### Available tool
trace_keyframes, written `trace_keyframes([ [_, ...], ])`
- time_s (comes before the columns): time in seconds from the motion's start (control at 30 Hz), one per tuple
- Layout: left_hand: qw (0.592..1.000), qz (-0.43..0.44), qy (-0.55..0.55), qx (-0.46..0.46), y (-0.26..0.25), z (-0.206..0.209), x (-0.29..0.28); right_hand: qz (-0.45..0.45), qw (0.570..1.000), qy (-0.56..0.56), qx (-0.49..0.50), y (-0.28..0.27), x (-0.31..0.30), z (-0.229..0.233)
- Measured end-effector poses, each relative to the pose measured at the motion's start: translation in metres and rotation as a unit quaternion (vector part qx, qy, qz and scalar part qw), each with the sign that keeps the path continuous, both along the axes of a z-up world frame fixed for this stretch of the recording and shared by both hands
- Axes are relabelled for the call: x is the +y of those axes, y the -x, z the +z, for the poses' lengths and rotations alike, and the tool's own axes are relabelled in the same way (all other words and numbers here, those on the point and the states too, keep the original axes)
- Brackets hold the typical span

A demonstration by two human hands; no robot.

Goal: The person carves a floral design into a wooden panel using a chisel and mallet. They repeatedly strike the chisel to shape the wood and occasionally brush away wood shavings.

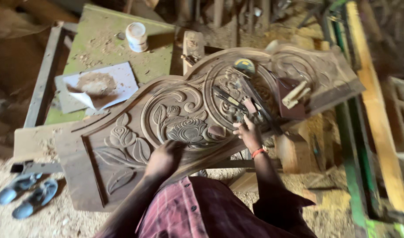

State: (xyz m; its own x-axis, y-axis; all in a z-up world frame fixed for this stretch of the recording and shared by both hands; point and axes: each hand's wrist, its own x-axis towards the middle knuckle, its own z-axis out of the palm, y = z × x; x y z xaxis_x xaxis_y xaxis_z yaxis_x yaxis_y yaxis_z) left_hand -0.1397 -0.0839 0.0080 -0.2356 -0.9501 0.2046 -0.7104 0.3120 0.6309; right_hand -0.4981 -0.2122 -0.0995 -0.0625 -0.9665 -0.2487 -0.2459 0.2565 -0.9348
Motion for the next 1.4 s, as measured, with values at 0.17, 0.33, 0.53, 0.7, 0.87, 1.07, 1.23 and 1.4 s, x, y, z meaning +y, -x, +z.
trace_keyframes([
  [0.17, 0.962, -0.096, 0.041, -0.254, 0.073, -0.035, -0.037, 0.045, 0.950, 0.256, 0.175, 0.035, 0.003, 0.008],
  [0.33, 0.949, -0.030, -0.030, -0.312, 0.102, -0.046, -0.032, 0.040, 0.864, 0.295, 0.407, 0.115, 0.002, 0.016],
  [0.53, 0.945, 0.038, 0.028, -0.324, 0.127, -0.049, -0.019, 0.117, 0.884, 0.291, 0.347, 0.146, -0.021, -0.022],
  [0.7, 0.972, 0.026, -0.007, -0.233, 0.141, -0.040, -0.016, 0.137, 0.868, 0.292, 0.378, 0.135, -0.045, -0.035],
  [0.87, 0.988, -0.010, 0.011, -0.155, 0.157, -0.037, -0.019, 0.167, 0.833, 0.180, 0.495, 0.132, -0.069, -0.031],
  [1.07, 0.993, 0.012, 0.019, -0.112, 0.167, -0.045, -0.014, 0.178, 0.904, 0.055, 0.386, 0.134, -0.072, -0.011],
  [1.23, 0.972, 0.123, -0.051, 0.193, 0.167, -0.049, -0.019, 0.099, 0.991, -0.090, -0.027, 0.124, -0.043, 0.027],
  [1.4, 0.935, 0.267, 0.041, 0.228, 0.111, -0.043, -0.027, 0.108, 0.986, -0.082, -0.097, 0.104, -0.027, 0.058],
])
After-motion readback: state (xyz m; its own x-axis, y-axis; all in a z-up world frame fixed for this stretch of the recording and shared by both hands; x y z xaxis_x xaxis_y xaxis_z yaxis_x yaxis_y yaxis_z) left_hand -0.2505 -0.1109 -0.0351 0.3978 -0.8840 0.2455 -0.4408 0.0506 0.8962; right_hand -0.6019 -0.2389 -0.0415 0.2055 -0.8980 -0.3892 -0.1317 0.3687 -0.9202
